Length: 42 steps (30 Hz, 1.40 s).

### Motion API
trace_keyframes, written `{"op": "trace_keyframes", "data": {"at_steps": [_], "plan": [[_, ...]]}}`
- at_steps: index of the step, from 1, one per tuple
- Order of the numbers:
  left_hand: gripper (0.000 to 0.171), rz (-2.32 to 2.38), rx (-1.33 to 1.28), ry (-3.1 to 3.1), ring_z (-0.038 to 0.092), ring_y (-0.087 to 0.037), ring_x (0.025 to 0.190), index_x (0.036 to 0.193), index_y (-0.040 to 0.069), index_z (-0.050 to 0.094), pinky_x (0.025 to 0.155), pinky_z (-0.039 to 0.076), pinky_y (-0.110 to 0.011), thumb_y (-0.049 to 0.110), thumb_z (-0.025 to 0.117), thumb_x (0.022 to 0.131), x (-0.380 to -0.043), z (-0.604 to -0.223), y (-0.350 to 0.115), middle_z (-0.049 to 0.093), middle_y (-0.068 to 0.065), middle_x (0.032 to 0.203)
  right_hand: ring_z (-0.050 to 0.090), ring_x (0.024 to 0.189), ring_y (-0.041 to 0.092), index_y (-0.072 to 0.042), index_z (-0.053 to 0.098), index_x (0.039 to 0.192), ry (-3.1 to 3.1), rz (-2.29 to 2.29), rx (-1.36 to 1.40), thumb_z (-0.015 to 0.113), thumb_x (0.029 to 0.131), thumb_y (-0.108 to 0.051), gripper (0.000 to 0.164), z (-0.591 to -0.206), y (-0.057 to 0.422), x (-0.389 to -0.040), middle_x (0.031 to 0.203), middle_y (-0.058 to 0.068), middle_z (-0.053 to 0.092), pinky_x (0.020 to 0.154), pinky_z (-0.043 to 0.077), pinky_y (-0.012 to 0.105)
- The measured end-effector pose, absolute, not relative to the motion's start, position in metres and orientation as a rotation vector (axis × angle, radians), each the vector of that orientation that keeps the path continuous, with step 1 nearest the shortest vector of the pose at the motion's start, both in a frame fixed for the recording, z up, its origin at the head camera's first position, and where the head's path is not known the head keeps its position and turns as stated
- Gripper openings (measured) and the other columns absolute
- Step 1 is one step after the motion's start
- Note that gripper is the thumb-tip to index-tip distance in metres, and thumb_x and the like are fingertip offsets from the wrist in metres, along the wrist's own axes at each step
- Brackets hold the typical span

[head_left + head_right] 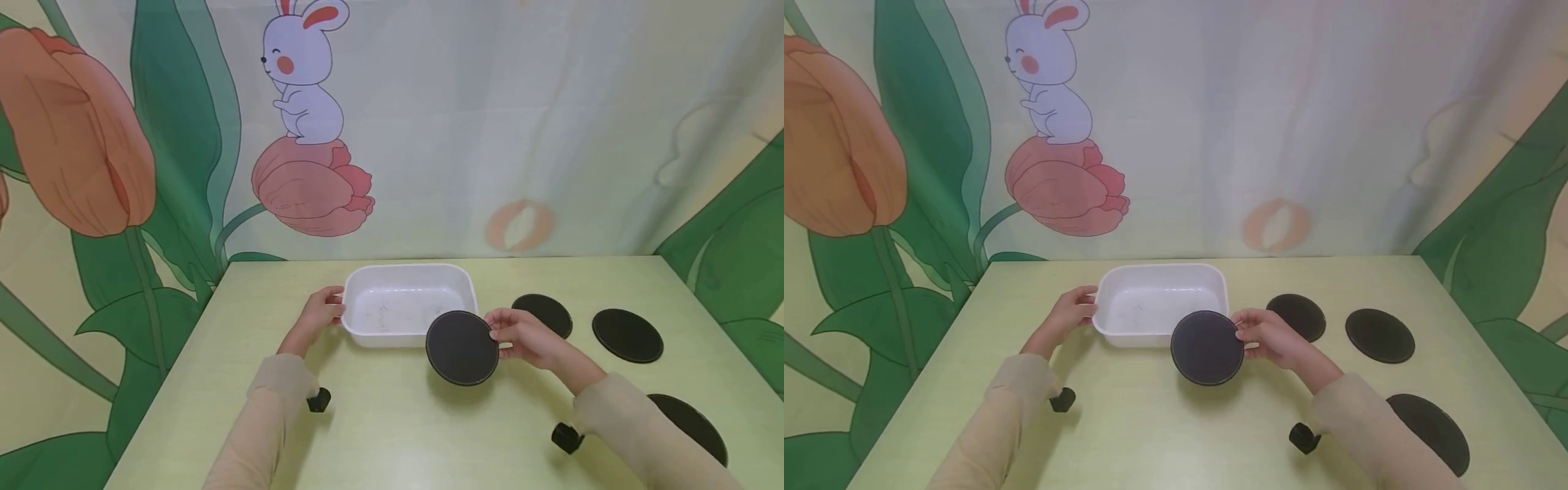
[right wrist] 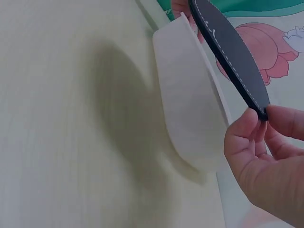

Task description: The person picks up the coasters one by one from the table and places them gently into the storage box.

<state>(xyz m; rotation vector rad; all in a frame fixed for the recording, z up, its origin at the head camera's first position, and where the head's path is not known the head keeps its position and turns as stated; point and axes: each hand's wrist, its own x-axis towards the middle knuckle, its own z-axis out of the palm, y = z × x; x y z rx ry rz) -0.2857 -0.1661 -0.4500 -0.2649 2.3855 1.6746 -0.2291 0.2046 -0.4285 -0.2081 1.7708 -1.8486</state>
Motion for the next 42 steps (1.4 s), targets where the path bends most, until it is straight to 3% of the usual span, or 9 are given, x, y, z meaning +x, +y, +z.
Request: {"op": "trace_keyframes", "data": {"at_steps": [10,25,42], "plan": [[0.046,1.661,-0.247,2.386,0.050,-0.021,0.087,0.131,0.007,0.039,0.075,0.049,-0.029,0.002,0.050,0.086,-0.282,-0.446,-0.166,0.047,-0.016,0.115,0.054,0.063,0.009,-0.010,0.046,0.096,1.723,-2.025,-0.075,0.043,0.086,0.003,0.017,-0.422,0.170,-0.250,0.075,-0.004,0.054,0.058,0.046,0.024],[0.046,1.660,-0.258,2.398,0.049,-0.020,0.088,0.130,0.009,0.040,0.067,0.047,-0.021,0.003,0.051,0.086,-0.283,-0.447,-0.166,0.048,-0.013,0.113,0.053,0.059,0.010,-0.005,0.044,0.102,1.678,-2.118,0.139,0.044,0.085,0.004,0.019,-0.424,0.124,-0.278,0.069,-0.002,0.055,0.054,0.045,0.021],[0.045,1.655,-0.269,2.401,0.049,-0.021,0.090,0.129,0.010,0.041,0.070,0.048,-0.023,0.004,0.051,0.086,-0.284,-0.450,-0.167,0.048,-0.011,0.110,0.049,0.051,0.010,0.001,0.044,0.104,1.812,-2.017,0.260,0.045,0.083,0.007,0.022,-0.446,0.089,-0.301,0.061,-0.001,0.049,0.048,0.043,0.020]]}}
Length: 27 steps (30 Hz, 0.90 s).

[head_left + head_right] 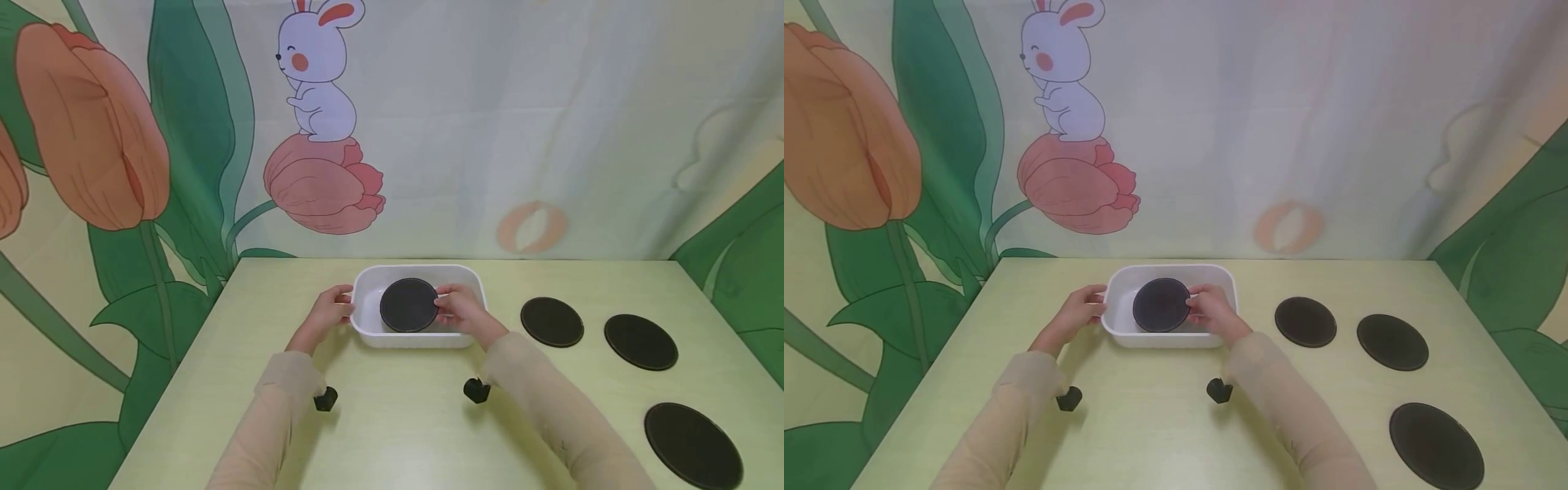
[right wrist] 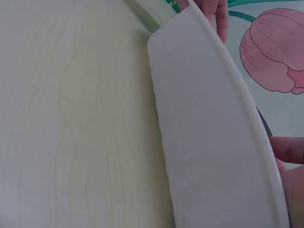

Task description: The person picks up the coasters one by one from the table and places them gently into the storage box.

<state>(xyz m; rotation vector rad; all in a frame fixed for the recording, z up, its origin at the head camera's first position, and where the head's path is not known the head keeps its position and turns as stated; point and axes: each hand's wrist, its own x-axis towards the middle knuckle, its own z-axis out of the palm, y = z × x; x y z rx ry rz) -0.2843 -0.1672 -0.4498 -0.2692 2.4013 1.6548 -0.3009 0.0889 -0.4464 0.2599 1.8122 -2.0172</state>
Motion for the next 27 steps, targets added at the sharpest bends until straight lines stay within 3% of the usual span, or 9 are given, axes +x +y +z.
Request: {"op": "trace_keyframes", "data": {"at_steps": [7,15,19,27], "plan": [[0.046,1.671,-0.247,2.398,0.049,-0.020,0.089,0.130,0.008,0.040,0.070,0.048,-0.024,0.001,0.051,0.086,-0.283,-0.449,-0.167,0.048,-0.013,0.111,0.047,0.051,0.010,0.006,0.042,0.111,1.887,-1.971,0.294,0.046,0.083,0.007,0.029,-0.446,0.081,-0.301,0.060,0.001,0.047,0.048,0.043,0.021],[0.046,1.686,-0.241,2.399,0.049,-0.020,0.087,0.129,0.006,0.041,0.070,0.049,-0.025,0.000,0.051,0.085,-0.280,-0.447,-0.164,0.048,-0.014,0.110,0.047,0.055,0.013,0.000,0.053,0.099,1.974,-1.954,0.325,0.049,0.074,0.011,0.028,-0.476,0.084,-0.322,0.065,0.004,0.046,0.051,0.047,0.026],[0.045,1.687,-0.246,2.399,0.049,-0.019,0.085,0.129,0.006,0.041,0.067,0.048,-0.022,0.000,0.051,0.085,-0.281,-0.447,-0.164,0.048,-0.013,0.108,0.046,0.063,0.014,0.002,0.049,0.111,2.067,-1.842,0.340,0.047,0.076,0.009,0.035,-0.460,0.085,-0.313,0.072,0.005,0.045,0.060,0.049,0.029],[0.045,1.675,-0.254,2.403,0.050,-0.019,0.085,0.129,0.005,0.041,0.066,0.048,-0.022,0.000,0.050,0.086,-0.282,-0.447,-0.165,0.048,-0.014,0.109,0.048,0.068,0.015,0.008,0.042,0.120,2.080,-1.696,0.109,0.047,0.081,0.005,0.039,-0.420,0.096,-0.299,0.073,0.003,0.046,0.070,0.050,0.032]]}}
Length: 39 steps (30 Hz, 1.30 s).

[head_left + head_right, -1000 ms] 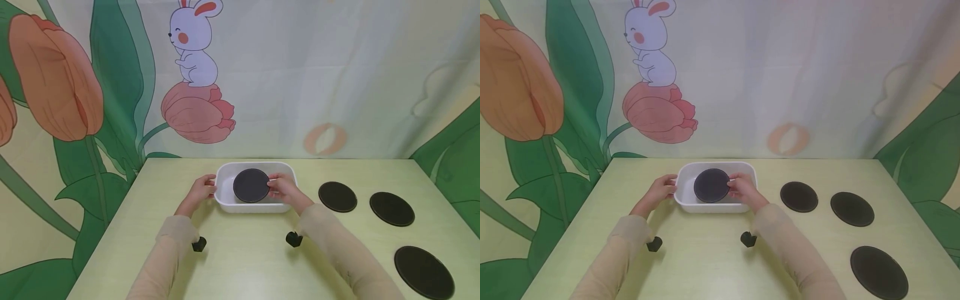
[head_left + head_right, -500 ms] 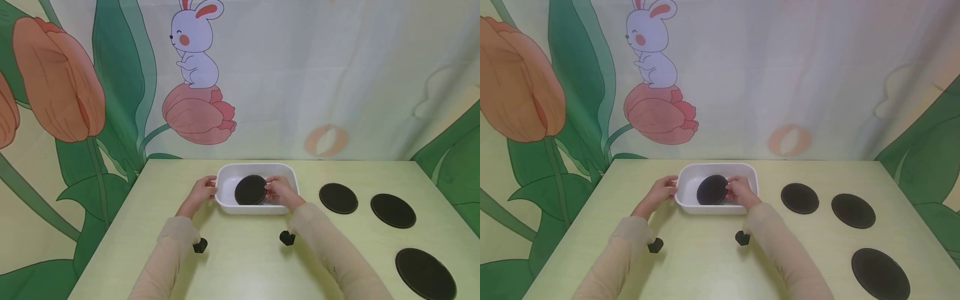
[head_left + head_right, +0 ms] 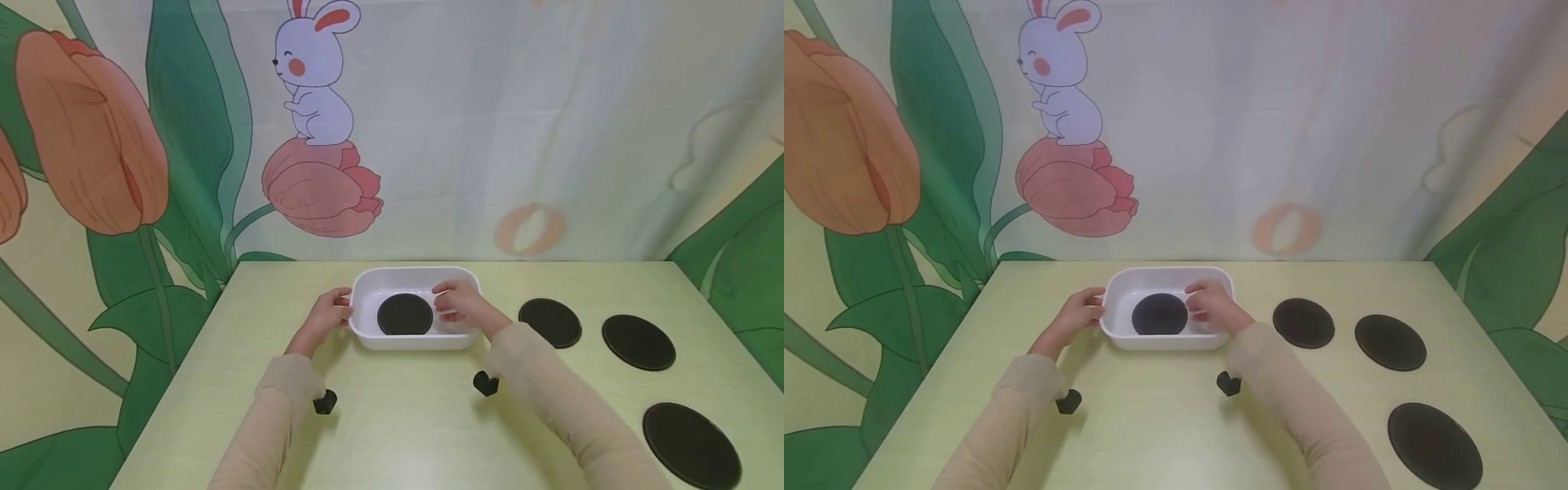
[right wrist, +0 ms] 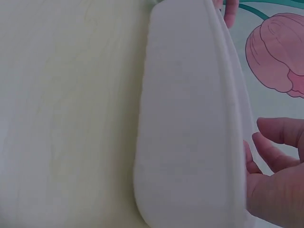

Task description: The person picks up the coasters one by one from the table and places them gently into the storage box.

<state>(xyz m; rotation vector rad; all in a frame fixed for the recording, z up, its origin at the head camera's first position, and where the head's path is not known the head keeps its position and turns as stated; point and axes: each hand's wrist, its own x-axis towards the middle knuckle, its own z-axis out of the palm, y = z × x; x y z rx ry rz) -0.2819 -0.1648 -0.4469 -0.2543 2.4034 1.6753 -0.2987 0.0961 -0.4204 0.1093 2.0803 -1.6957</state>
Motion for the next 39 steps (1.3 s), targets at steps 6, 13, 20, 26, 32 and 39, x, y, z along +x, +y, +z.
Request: {"op": "trace_keyframes", "data": {"at_steps": [6,13,20,26,32,39], "plan": [[0.045,1.647,-0.270,2.410,0.049,-0.020,0.086,0.129,0.007,0.041,0.067,0.048,-0.022,0.001,0.050,0.086,-0.280,-0.444,-0.164,0.048,-0.014,0.111,0.052,0.076,0.016,0.005,0.041,0.124,2.099,-1.668,0.018,0.050,0.083,-0.001,0.042,-0.415,0.117,-0.311,0.081,0.002,0.050,0.066,0.050,0.026],[0.045,1.652,-0.239,2.417,0.049,-0.020,0.087,0.130,0.006,0.040,0.067,0.048,-0.022,0.000,0.050,0.086,-0.280,-0.445,-0.164,0.048,-0.015,0.111,0.053,0.087,0.020,0.001,0.037,0.129,2.053,-1.718,0.023,0.051,0.086,-0.007,0.047,-0.403,0.148,-0.319,0.102,0.008,0.050,0.069,0.049,0.025],[0.045,1.642,-0.244,2.425,0.049,-0.021,0.089,0.130,0.006,0.040,0.069,0.049,-0.023,0.000,0.050,0.086,-0.279,-0.444,-0.163,0.048,-0.015,0.112,0.053,0.089,0.020,-0.001,0.036,0.129,2.102,-1.699,0.023,0.052,0.087,-0.010,0.046,-0.396,0.179,-0.321,0.101,0.005,0.050,0.074,0.048,0.027],[0.046,1.630,-0.247,2.433,0.048,-0.021,0.090,0.130,0.007,0.040,0.071,0.049,-0.025,0.000,0.050,0.086,-0.281,-0.446,-0.164,0.048,-0.015,0.112,0.051,0.088,0.017,-0.002,0.034,0.130,2.195,-1.613,0.006,0.051,0.088,-0.015,0.048,-0.396,0.209,-0.318,0.110,0.008,0.046,0.080,0.047,0.028],[0.045,1.635,-0.267,2.431,0.049,-0.021,0.087,0.130,0.006,0.040,0.076,0.049,-0.030,0.000,0.049,0.086,-0.281,-0.446,-0.165,0.048,-0.015,0.112,0.049,0.089,0.017,-0.001,0.029,0.133,2.232,-1.548,0.002,0.049,0.089,-0.016,0.051,-0.401,0.236,-0.313,0.112,0.009,0.044,0.083,0.045,0.032],[0.044,1.614,-0.263,2.430,0.049,-0.020,0.089,0.130,0.007,0.040,0.074,0.049,-0.027,0.001,0.049,0.087,-0.282,-0.447,-0.163,0.048,-0.015,0.114,0.045,0.101,0.027,0.000,0.024,0.136,2.295,-1.442,0.042,0.048,0.089,-0.020,0.057,-0.412,0.265,-0.308,0.130,0.019,0.035,0.081,0.045,0.030]]}}
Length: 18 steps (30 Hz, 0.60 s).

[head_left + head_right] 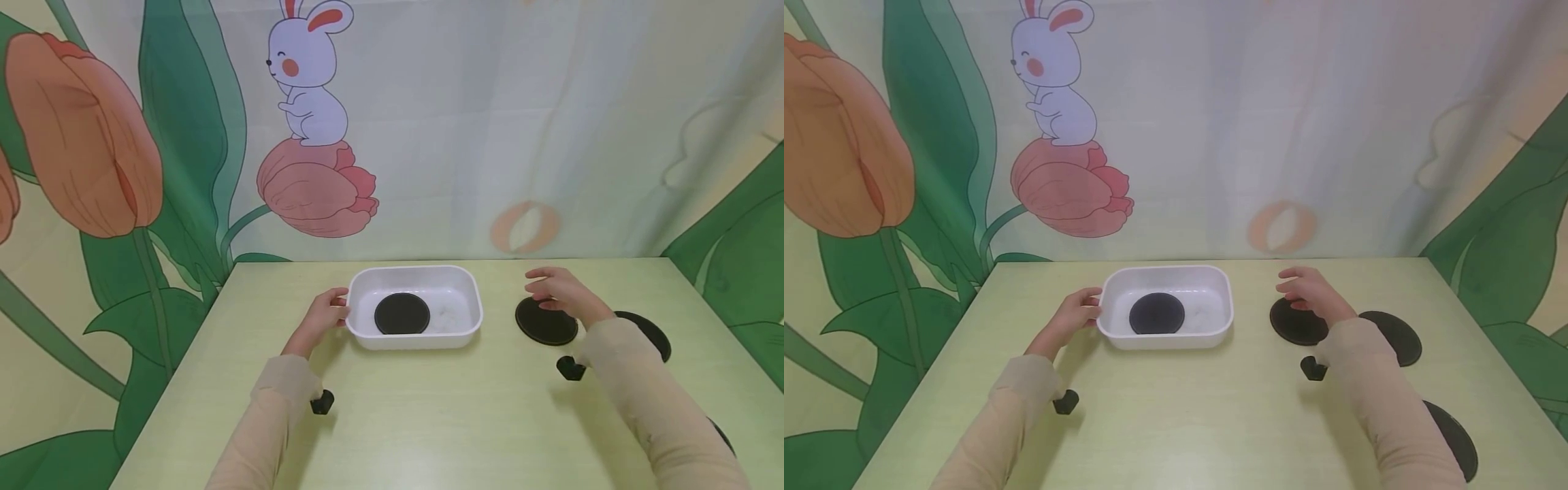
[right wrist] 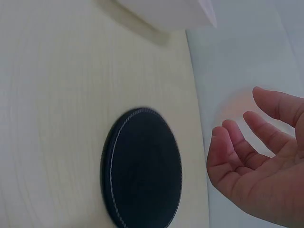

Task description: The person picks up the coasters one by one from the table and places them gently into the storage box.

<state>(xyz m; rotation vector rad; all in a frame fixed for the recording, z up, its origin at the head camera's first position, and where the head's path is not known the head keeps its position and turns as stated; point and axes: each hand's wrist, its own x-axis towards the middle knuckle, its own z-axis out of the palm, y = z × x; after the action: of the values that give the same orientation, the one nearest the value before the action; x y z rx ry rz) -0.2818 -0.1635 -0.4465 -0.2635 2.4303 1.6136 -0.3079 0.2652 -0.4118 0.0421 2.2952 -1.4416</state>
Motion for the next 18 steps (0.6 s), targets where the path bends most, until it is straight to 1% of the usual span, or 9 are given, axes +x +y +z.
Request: {"op": "trace_keyframes", "data": {"at_steps": [2,4,5,6,9,12,13,15,18], "plan": [[0.045,1.618,-0.258,2.430,0.049,-0.021,0.090,0.130,0.007,0.040,0.075,0.049,-0.027,0.001,0.049,0.086,-0.282,-0.447,-0.164,0.048,-0.015,0.114,0.043,0.103,0.028,0.000,0.024,0.137,2.319,-1.409,0.065,0.049,0.089,-0.022,0.058,-0.416,0.272,-0.309,0.126,0.018,0.039,0.080,0.044,0.030],[0.044,1.626,-0.246,2.431,0.050,-0.022,0.090,0.129,0.007,0.041,0.075,0.049,-0.028,0.001,0.050,0.086,-0.282,-0.447,-0.164,0.048,-0.014,0.112,0.043,0.100,0.027,0.000,0.024,0.136,2.345,-1.371,0.086,0.051,0.088,-0.024,0.060,-0.419,0.278,-0.310,0.120,0.015,0.042,0.078,0.044,0.030],[0.044,1.628,-0.244,2.431,0.050,-0.022,0.090,0.129,0.008,0.041,0.076,0.049,-0.029,0.001,0.050,0.086,-0.281,-0.447,-0.165,0.049,-0.014,0.111,0.043,0.100,0.028,0.000,0.024,0.136,2.355,-1.354,0.096,0.051,0.088,-0.024,0.060,-0.421,0.281,-0.310,0.118,0.015,0.042,0.079,0.043,0.031],[0.043,1.633,-0.231,2.442,0.051,-0.022,0.088,0.128,0.006,0.042,0.073,0.050,-0.028,0.001,0.051,0.085,-0.280,-0.445,-0.164,0.049,-0.014,0.108,0.042,0.100,0.028,0.001,0.024,0.136,2.365,-1.333,0.100,0.051,0.088,-0.024,0.061,-0.423,0.284,-0.310,0.118,0.015,0.041,0.079,0.043,0.032],[0.043,1.628,-0.228,2.447,0.051,-0.022,0.087,0.127,0.006,0.042,0.073,0.050,-0.030,0.001,0.051,0.085,-0.280,-0.445,-0.165,0.049,-0.013,0.107,0.039,0.103,0.032,0.003,0.024,0.135,2.385,-1.285,0.123,0.051,0.088,-0.023,0.061,-0.429,0.291,-0.310,0.124,0.022,0.035,0.082,0.042,0.038],[0.043,1.619,-0.243,2.451,0.050,-0.022,0.089,0.127,0.006,0.042,0.073,0.050,-0.028,0.001,0.051,0.085,-0.280,-0.445,-0.164,0.049,-0.014,0.108,0.035,0.110,0.037,0.004,0.025,0.134,2.416,-1.244,0.135,0.052,0.087,-0.021,0.060,-0.433,0.294,-0.308,0.133,0.027,0.026,0.082,0.040,0.042],[0.044,1.612,-0.256,2.445,0.049,-0.023,0.091,0.128,0.007,0.042,0.075,0.050,-0.029,0.001,0.050,0.086,-0.281,-0.446,-0.164,0.049,-0.014,0.110,0.034,0.112,0.039,0.005,0.025,0.133,2.431,-1.232,0.138,0.052,0.086,-0.020,0.060,-0.435,0.295,-0.308,0.134,0.028,0.024,0.081,0.040,0.042],[0.044,1.610,-0.255,2.444,0.049,-0.022,0.091,0.129,0.007,0.041,0.073,0.049,-0.026,0.001,0.050,0.086,-0.281,-0.446,-0.164,0.048,-0.014,0.111,0.032,0.113,0.039,0.006,0.026,0.133,2.455,-1.211,0.137,0.053,0.086,-0.019,0.059,-0.437,0.297,-0.307,0.135,0.029,0.023,0.079,0.040,0.042],[0.045,1.605,-0.260,2.438,0.048,-0.022,0.091,0.129,0.007,0.041,0.071,0.048,-0.024,0.001,0.050,0.086,-0.281,-0.445,-0.163,0.048,-0.014,0.112,0.028,0.119,0.041,0.007,0.026,0.132,2.469,-1.189,0.113,0.052,0.086,-0.019,0.059,-0.442,0.299,-0.305,0.137,0.030,0.020,0.082,0.039,0.046]]}}
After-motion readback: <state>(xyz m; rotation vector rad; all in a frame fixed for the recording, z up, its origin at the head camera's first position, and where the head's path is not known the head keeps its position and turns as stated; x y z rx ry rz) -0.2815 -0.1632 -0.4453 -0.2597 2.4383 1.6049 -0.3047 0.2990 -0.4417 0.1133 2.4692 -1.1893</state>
